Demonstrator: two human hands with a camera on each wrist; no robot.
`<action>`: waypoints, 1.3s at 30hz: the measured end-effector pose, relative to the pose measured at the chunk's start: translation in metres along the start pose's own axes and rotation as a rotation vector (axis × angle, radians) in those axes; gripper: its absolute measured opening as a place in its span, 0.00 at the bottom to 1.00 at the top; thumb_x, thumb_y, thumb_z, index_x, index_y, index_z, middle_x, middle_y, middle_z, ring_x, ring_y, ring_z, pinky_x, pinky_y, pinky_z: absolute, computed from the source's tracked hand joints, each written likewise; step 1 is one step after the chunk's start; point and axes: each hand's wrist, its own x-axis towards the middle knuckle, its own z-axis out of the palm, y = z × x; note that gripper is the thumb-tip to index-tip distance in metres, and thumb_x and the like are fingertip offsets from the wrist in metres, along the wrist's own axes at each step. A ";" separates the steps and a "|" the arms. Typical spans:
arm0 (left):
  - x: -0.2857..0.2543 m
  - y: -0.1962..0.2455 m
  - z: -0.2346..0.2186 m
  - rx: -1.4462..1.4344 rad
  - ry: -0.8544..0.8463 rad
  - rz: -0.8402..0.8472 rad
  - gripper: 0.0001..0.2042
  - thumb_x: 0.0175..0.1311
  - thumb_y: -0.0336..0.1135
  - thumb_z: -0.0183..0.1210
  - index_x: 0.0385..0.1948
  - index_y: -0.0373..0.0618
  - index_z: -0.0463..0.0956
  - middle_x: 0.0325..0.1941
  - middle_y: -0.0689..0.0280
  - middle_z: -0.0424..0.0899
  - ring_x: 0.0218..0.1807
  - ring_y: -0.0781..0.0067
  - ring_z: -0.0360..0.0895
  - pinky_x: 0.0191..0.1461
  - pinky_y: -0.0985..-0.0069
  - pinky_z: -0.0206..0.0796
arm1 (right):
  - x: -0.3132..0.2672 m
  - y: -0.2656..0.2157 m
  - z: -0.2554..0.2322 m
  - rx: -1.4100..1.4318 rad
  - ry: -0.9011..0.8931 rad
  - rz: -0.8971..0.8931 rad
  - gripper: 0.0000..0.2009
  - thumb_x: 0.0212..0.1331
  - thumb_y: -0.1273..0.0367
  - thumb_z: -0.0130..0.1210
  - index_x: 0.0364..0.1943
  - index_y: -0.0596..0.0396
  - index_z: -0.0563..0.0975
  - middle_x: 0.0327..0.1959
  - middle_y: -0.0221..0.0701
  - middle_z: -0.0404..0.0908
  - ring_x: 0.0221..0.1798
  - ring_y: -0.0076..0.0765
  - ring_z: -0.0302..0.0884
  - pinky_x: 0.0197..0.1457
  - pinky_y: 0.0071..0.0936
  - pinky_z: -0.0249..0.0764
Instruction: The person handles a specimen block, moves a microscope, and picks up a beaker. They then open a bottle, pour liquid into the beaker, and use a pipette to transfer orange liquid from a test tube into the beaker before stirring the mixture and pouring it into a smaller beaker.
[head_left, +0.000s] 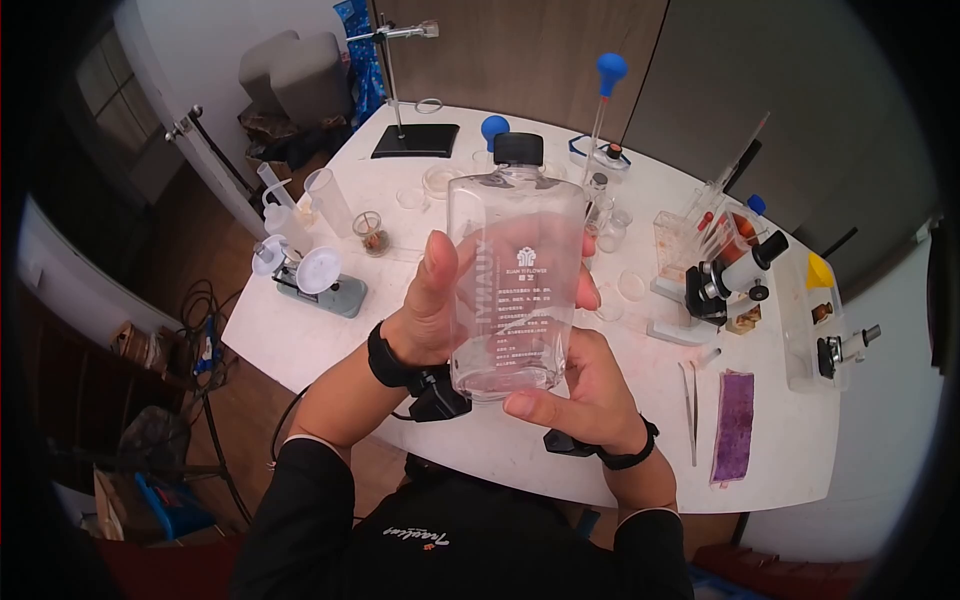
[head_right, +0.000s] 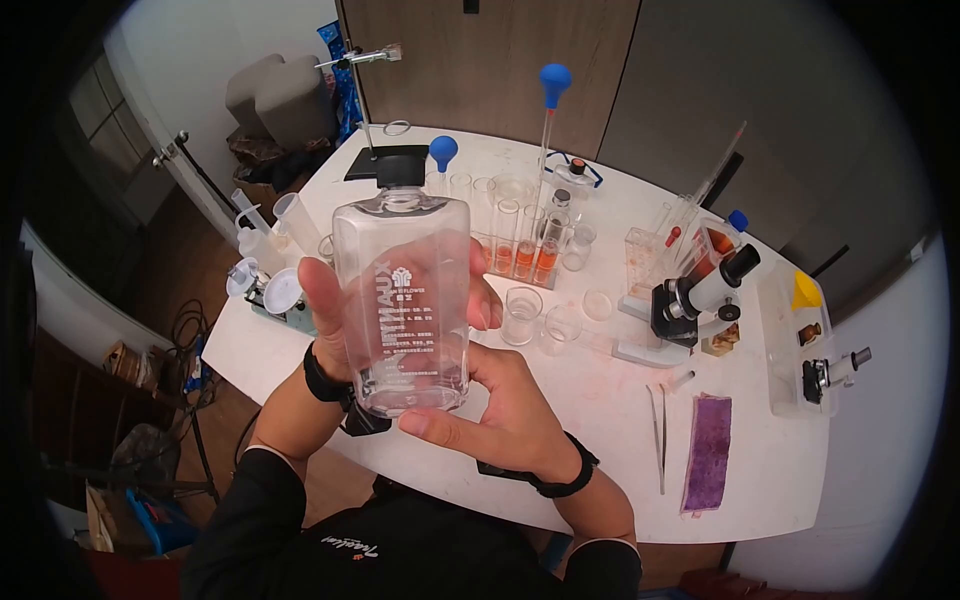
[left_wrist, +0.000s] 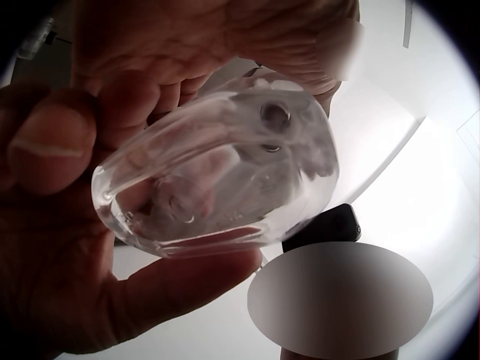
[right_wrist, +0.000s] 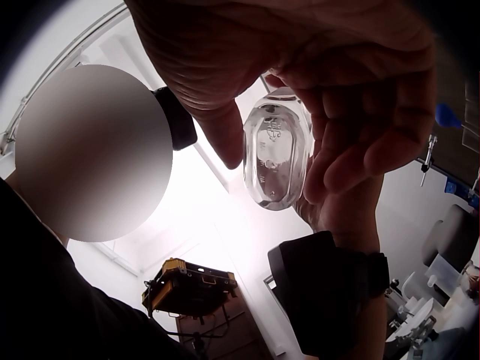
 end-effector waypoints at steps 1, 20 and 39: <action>0.000 0.000 0.000 0.004 0.004 -0.002 0.60 0.40 0.87 0.47 0.63 0.35 0.63 0.50 0.53 0.81 0.52 0.67 0.81 0.55 0.70 0.76 | 0.000 0.001 0.000 -0.001 0.000 -0.002 0.20 0.54 0.63 0.69 0.48 0.60 0.80 0.40 0.33 0.85 0.45 0.27 0.81 0.54 0.26 0.72; -0.002 -0.001 0.001 -0.015 -0.012 -0.004 0.59 0.43 0.87 0.46 0.64 0.35 0.62 0.51 0.51 0.81 0.52 0.66 0.81 0.55 0.70 0.76 | 0.000 0.000 0.000 -0.030 -0.005 -0.014 0.21 0.53 0.63 0.69 0.48 0.60 0.80 0.40 0.33 0.85 0.43 0.28 0.81 0.52 0.25 0.73; -0.003 -0.004 0.002 0.008 -0.042 0.012 0.60 0.41 0.88 0.44 0.64 0.35 0.62 0.51 0.52 0.80 0.53 0.66 0.80 0.55 0.69 0.76 | -0.005 -0.002 0.001 -0.035 -0.015 -0.009 0.20 0.53 0.64 0.69 0.48 0.60 0.79 0.41 0.34 0.85 0.45 0.30 0.81 0.54 0.27 0.73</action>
